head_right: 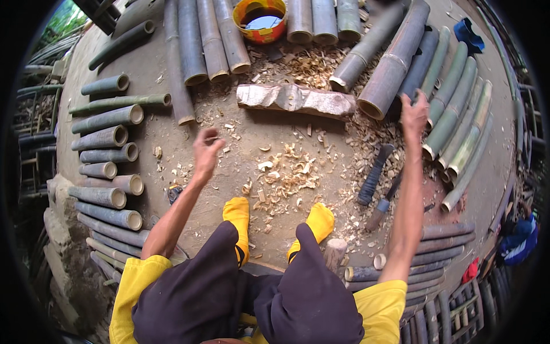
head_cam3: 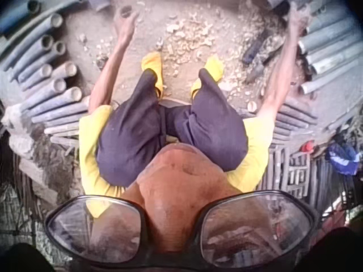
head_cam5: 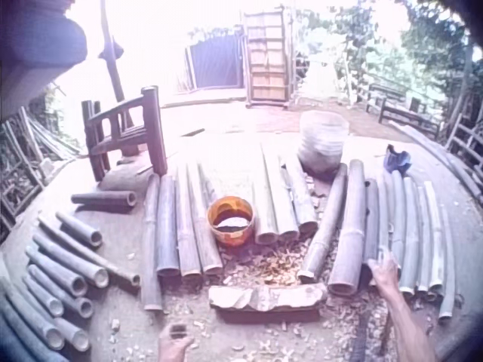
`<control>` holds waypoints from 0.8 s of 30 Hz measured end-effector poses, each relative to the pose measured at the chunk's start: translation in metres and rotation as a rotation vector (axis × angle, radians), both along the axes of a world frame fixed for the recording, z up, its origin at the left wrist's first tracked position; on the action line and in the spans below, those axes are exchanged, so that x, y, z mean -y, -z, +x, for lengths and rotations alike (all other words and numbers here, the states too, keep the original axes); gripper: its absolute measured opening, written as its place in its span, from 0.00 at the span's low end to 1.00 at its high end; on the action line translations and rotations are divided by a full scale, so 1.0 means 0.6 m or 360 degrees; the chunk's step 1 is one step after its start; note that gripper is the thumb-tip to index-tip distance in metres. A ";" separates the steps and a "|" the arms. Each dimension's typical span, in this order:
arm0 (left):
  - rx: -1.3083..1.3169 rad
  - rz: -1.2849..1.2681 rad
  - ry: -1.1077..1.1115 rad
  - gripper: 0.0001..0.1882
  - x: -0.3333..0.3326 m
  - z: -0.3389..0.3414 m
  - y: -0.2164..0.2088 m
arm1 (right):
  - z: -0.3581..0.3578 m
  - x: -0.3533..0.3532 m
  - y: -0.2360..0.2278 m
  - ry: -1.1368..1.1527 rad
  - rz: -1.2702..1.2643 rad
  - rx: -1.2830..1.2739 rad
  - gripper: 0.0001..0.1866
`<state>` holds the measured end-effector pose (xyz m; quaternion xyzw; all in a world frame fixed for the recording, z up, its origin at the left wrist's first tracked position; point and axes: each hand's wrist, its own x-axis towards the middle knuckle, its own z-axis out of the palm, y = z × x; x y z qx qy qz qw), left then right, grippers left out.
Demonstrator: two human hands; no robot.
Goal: The person carves out sections and drills holes into bamboo poles using a variety of hand tools including a mallet, a chisel, and a machete.
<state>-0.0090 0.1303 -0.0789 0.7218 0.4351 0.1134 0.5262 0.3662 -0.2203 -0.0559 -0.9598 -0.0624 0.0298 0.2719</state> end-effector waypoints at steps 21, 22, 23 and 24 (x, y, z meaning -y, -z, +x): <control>-0.0353 0.1431 0.0563 0.30 -0.186 0.019 -0.048 | -0.379 -0.048 -0.093 0.0102 0.0851 -0.0056 0.33; -0.0166 0.1432 0.0655 0.32 -0.146 -0.017 -0.046 | -0.426 -0.038 -0.048 0.0090 0.0885 -0.0062 0.32; -0.0166 0.1315 0.0673 0.33 -0.097 -0.059 -0.045 | -0.472 -0.027 -0.012 0.0032 0.0632 0.0093 0.33; -0.0144 0.1114 0.0693 0.34 -0.049 -0.111 -0.035 | -0.510 -0.024 0.015 0.0043 0.0626 0.0048 0.34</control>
